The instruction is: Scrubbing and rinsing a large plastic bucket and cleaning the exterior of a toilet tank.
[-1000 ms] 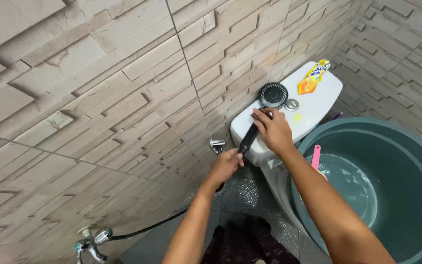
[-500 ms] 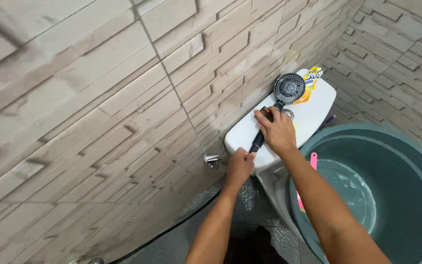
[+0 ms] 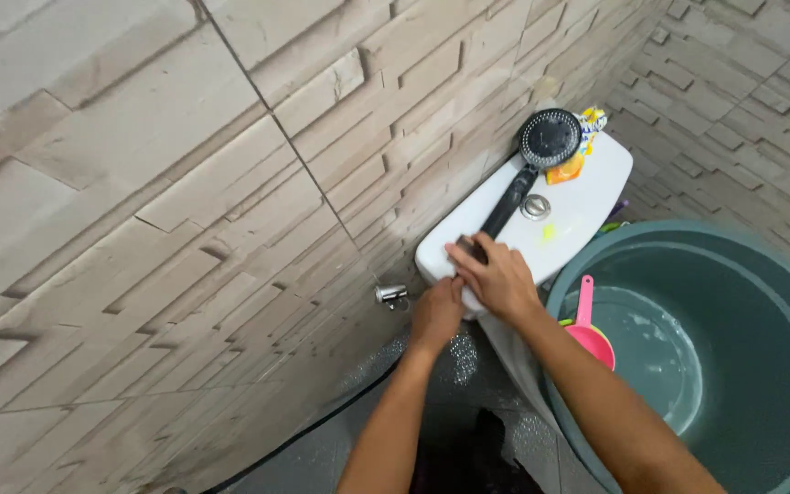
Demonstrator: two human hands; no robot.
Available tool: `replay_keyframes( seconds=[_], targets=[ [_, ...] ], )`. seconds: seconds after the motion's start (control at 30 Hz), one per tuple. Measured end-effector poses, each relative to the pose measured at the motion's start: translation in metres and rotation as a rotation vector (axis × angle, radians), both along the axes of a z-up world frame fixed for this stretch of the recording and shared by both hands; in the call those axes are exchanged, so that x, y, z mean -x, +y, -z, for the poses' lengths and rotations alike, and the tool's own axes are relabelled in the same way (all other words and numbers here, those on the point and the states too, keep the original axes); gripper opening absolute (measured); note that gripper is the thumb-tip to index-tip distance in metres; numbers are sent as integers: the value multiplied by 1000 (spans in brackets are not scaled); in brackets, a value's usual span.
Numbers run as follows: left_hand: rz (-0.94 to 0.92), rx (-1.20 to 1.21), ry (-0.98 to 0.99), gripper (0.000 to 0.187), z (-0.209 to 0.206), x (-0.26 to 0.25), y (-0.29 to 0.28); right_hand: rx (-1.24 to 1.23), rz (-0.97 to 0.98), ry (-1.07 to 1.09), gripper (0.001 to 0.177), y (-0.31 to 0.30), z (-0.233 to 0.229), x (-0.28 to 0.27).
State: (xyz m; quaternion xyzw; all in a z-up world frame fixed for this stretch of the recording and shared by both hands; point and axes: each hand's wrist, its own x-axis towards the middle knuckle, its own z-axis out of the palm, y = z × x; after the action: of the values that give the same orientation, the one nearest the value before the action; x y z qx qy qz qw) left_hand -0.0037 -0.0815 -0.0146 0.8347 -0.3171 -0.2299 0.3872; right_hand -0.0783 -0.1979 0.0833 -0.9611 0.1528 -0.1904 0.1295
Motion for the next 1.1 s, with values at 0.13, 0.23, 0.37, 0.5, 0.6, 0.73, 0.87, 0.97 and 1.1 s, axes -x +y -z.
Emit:
replay_keyframes(
  seconds=[0.13, 0.23, 0.37, 0.5, 0.6, 0.73, 0.87, 0.97, 1.1],
  targets=[
    [-3, -106, -10, 44, -23, -11, -14, -16, 113, -63, 49, 12, 5, -9],
    [-3, -69, 69, 40, -32, -16, -9, -112, 142, -181, 47, 16, 6, -6],
    [34, -176, 90, 43, -38, -10, -5, -79, 136, -34, 40, -22, -2, -11],
    [21, -170, 54, 44, -39, -11, -6, -3, 206, -70, 33, -23, 33, -12],
    [42, -44, 88, 41, -12, -17, -1, -35, 31, 64, 35, -14, 17, -7],
    [60, -10, 172, 43, 2, -11, 30, 1, 48, 40, 44, -11, -1, -16],
    [35, 87, 234, 43, 41, -9, 57, -32, 141, -39, 43, -3, 12, -18],
    [18, 146, 190, 40, 53, -5, 65, -78, 62, 24, 44, 32, 14, -8],
    [53, -63, 224, 39, 39, -3, 76, 13, -165, 221, 48, 48, 14, -1]
  ],
)
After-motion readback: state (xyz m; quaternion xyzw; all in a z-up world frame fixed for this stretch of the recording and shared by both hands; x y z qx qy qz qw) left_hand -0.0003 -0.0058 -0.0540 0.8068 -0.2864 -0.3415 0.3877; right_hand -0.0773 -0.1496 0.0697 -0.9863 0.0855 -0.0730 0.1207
